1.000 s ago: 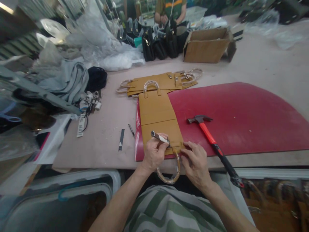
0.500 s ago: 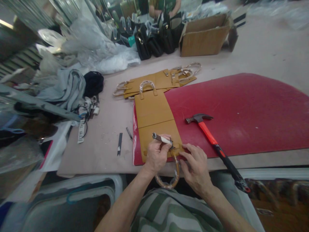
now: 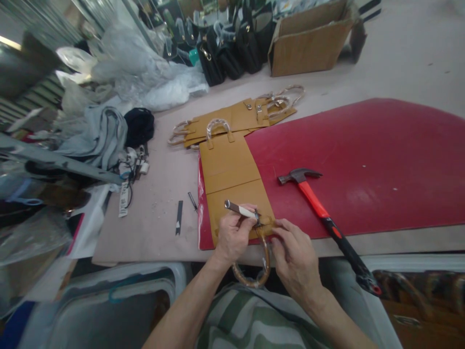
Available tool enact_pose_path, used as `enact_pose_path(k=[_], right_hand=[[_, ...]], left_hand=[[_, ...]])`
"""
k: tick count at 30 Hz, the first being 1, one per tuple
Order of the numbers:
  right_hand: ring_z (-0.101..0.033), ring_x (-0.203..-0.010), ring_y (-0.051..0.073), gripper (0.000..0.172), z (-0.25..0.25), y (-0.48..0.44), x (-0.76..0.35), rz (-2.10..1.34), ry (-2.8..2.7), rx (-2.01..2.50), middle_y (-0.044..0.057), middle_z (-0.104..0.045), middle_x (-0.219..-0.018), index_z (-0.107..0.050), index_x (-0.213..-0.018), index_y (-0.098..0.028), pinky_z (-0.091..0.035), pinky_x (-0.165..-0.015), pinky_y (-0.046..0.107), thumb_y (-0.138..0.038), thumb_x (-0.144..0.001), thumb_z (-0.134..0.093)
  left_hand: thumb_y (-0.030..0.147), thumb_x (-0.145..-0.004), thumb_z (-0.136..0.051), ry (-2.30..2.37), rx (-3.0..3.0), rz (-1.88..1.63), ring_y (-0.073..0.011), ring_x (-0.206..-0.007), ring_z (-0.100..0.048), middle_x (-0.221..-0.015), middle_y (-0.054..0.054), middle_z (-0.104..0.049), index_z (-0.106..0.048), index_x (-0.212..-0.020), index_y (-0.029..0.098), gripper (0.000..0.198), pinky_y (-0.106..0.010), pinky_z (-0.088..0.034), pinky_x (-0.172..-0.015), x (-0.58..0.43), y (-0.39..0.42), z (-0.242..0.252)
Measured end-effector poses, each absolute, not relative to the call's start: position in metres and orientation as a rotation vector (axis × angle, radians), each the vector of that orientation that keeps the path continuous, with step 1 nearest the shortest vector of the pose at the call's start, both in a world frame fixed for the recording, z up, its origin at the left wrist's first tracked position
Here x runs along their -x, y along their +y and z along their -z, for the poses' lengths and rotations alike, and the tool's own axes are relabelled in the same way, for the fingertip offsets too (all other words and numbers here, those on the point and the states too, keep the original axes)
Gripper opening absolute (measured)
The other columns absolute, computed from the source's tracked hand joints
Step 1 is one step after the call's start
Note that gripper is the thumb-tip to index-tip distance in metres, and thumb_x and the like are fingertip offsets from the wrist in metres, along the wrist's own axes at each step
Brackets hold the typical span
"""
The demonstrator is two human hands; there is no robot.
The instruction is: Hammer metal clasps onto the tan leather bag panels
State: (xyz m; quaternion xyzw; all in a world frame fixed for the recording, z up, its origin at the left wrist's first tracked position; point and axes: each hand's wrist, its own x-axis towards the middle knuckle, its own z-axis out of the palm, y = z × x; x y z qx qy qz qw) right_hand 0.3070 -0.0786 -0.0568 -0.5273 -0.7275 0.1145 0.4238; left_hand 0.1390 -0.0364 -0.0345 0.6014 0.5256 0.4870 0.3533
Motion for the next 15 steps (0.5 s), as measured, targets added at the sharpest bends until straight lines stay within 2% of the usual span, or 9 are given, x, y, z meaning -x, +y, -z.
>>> enact_pose_path(k=[3, 15], right_hand=[[-0.066, -0.107, 0.026, 0.017, 0.0555, -0.0757, -0.3068, -0.246, -1.82, 1.313, 0.012, -0.069, -0.113, -0.06, -0.106, -0.02, -0.051, -0.089, 0.042, -0.011, -0.094, -0.051], [-0.065, -0.105, 0.026, 0.015, 0.0585, -0.0756, -0.3074, -0.267, -1.835, 1.31, 0.012, -0.069, -0.112, -0.061, -0.103, -0.019, -0.049, -0.087, 0.04, -0.012, -0.095, -0.051]], left_hand=[[0.016, -0.088, -0.064, 1.347, -1.554, -1.239, -0.0208, -0.101, -0.072, -0.106, -0.008, -0.076, -0.071, -0.096, 0.018, 0.011, -0.033, -0.059, -0.092, -0.1397, -0.0362, 0.0344], [0.014, -0.089, -0.059, 1.365, -1.689, -1.197, -0.0196, -0.099, -0.072, -0.102, -0.008, -0.076, -0.068, -0.093, 0.018, 0.011, -0.032, -0.059, -0.092, -0.1407, -0.0331, 0.0336]])
